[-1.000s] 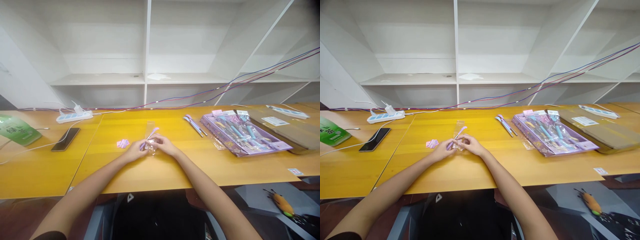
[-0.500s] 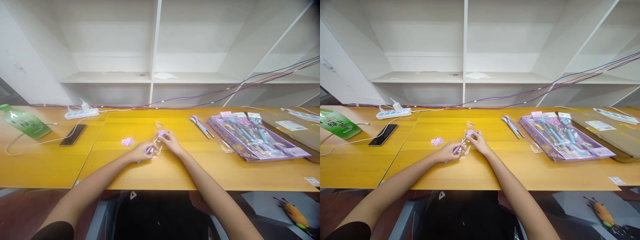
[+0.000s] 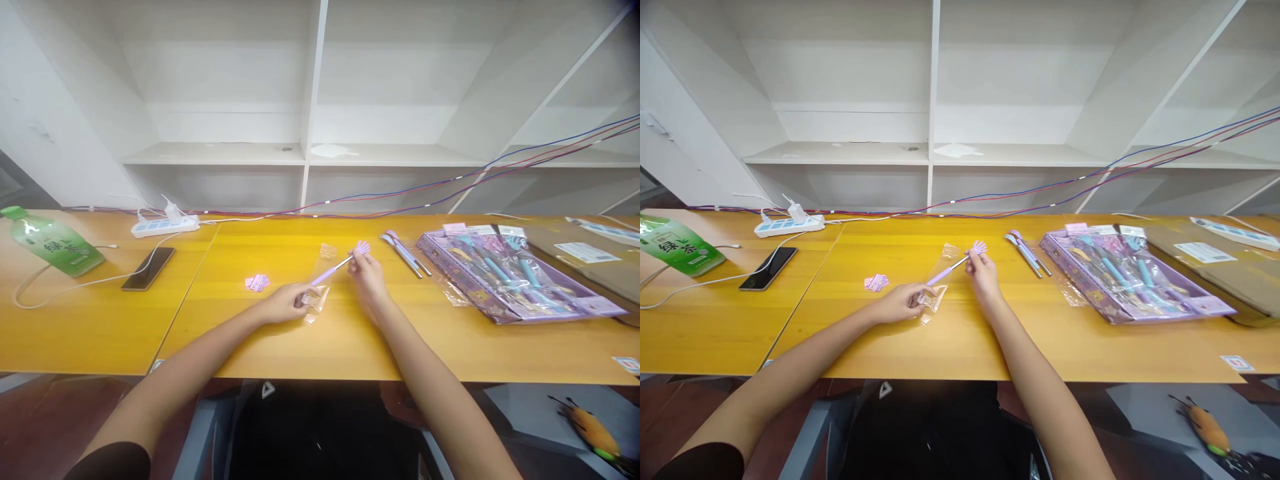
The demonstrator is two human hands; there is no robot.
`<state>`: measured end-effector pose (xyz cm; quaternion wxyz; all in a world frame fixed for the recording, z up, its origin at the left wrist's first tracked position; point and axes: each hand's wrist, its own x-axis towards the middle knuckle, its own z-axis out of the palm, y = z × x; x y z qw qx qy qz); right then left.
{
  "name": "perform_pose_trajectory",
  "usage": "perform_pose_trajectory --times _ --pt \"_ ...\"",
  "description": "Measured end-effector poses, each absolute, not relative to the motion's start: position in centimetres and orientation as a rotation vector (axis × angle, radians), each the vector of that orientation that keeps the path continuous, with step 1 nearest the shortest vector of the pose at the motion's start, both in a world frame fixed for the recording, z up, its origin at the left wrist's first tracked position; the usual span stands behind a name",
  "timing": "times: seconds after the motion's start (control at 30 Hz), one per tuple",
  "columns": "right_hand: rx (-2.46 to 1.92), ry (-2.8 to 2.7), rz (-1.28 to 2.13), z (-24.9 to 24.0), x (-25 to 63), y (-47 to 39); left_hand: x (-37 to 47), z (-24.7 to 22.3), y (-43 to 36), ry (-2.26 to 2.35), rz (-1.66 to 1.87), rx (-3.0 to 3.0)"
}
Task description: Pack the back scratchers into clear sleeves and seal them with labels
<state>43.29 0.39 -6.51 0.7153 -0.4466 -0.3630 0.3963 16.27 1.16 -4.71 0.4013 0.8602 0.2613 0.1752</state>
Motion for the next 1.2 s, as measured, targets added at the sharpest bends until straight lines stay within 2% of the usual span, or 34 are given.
perform_pose_trajectory --times 0.27,0.5,0.7,1.03,1.2 --pt "-0.811 -0.593 0.801 -4.7 46.5 -0.2 16.5 -6.0 1.9 0.851 0.575 1.836" --pt "-0.858 -0.719 1.252 -4.5 43.6 -1.0 16.6 -6.6 2.4 0.9 0.701 1.671" --pt "-1.054 -0.881 1.455 -5.9 40.9 -1.4 17.0 -5.7 2.2 0.663 0.86 1.318" --pt "-1.036 -1.011 1.378 -5.6 39.7 -1.8 16.9 -5.5 1.1 0.649 0.514 1.2" --pt "-0.958 -1.24 1.498 -5.3 39.0 -2.8 17.1 -4.9 0.0 0.627 0.46 1.185"
